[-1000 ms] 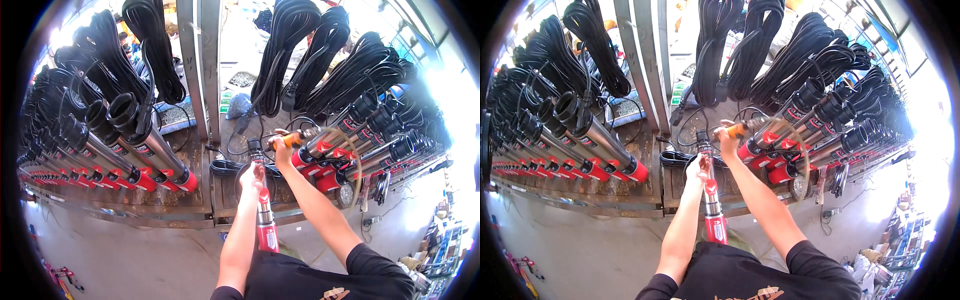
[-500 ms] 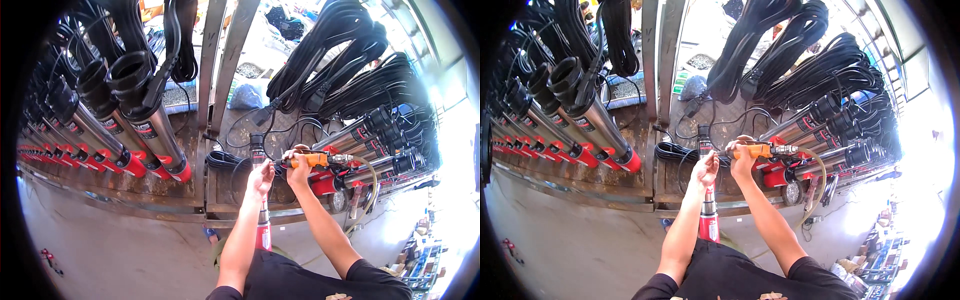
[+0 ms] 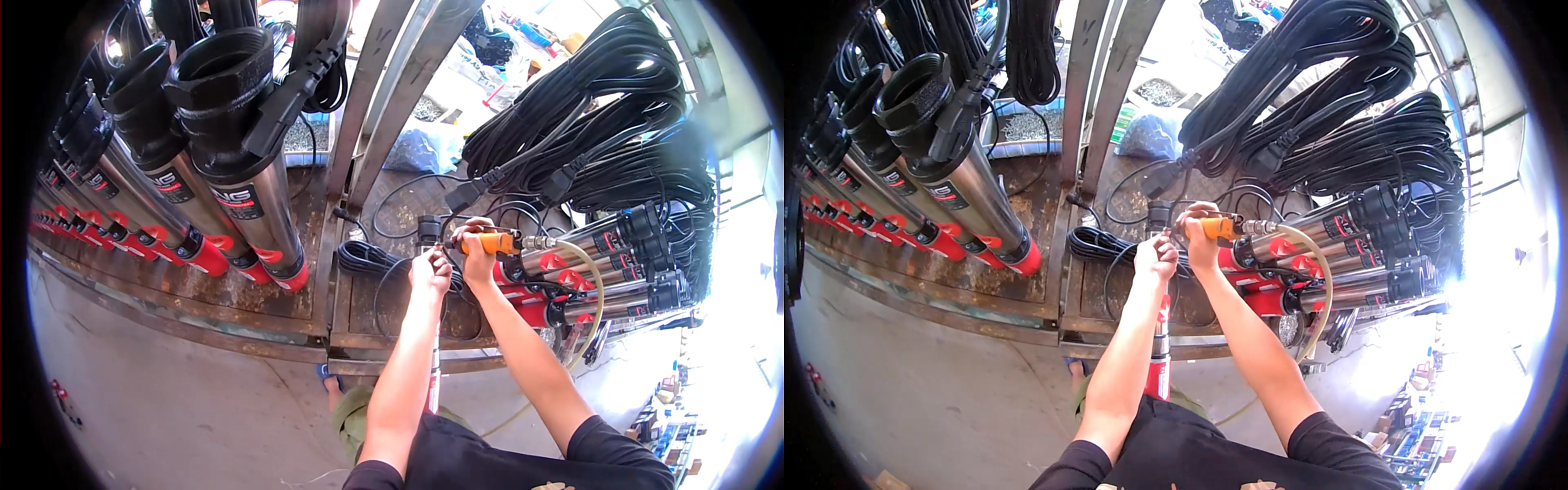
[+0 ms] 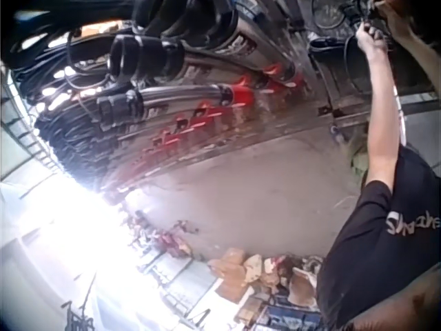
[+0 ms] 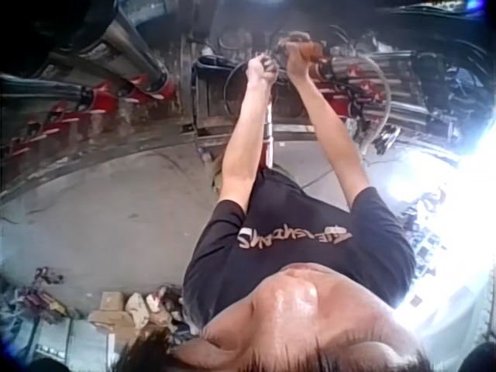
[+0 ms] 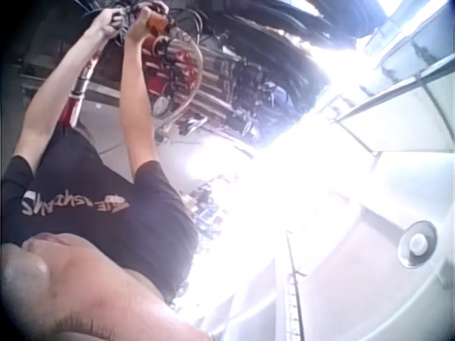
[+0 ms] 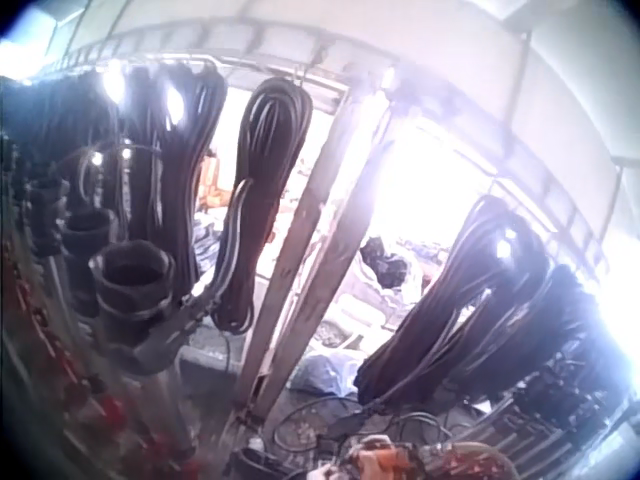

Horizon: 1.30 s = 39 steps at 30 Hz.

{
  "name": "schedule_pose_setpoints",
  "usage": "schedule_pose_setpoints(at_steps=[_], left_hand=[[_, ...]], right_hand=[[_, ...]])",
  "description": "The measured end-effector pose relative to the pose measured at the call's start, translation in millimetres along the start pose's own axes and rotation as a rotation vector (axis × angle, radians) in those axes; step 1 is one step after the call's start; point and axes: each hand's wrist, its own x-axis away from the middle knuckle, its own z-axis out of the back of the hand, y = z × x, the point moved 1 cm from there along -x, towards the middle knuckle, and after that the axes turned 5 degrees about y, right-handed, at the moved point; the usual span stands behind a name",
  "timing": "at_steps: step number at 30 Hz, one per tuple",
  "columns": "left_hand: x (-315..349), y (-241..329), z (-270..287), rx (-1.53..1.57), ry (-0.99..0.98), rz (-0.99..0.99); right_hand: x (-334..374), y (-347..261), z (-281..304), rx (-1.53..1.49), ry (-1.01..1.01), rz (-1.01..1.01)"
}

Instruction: The person assembles industrial pumps at a workbench by picking up a metal component, inserting it into the pump housing, and using a power screwdriver to secure it with a screw.

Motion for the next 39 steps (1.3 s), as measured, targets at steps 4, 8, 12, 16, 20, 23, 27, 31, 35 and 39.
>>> schedule_pose_setpoints(at_steps=[4, 8, 12, 16, 20, 23, 27, 31, 35, 39], left_hand=[[-7.1, 0.6, 2.0, 0.029, 0.009, 0.01], [-10.2, -0.9, 5.1, -0.009, 0.045, -0.022], [7.0, -7.8, 19.5, -0.276, 0.025, -0.236], [57.7, -20.8, 57.5, -1.192, 0.181, -1.286], [98.5, -37.5, 106.5, -1.85, 0.297, -1.471], [99.4, -46.1, 124.2, -2.078, 0.346, -1.191], [90.8, -48.6, 128.8, -2.079, 0.306, -1.131], [89.1, -48.3, 129.8, -2.065, 0.294, -1.164], [88.9, -51.3, 130.3, -2.089, 0.307, -1.259], [88.8, -57.4, 132.7, -2.112, 0.323, -1.305]], right_hand=[[-5.2, 3.7, 1.2, 0.023, 0.003, 0.001], [-6.1, 2.7, 0.8, 0.059, -0.062, -0.02], [-9.1, 4.4, -0.7, 0.122, -0.162, -0.023], [-15.9, 13.6, -1.1, 0.196, -0.139, -0.029], [-22.9, 25.4, 0.6, 0.186, -0.089, 0.012], [-25.5, 31.1, 1.5, 0.132, -0.095, 0.005], [-25.4, 33.8, -0.6, 0.171, -0.048, -0.007], [-27.0, 35.2, -0.3, 0.131, -0.002, -0.005], [-27.9, 36.2, 2.7, 0.07, 0.027, 0.022], [-25.3, 30.2, -3.9, 0.055, 0.186, -0.001]])
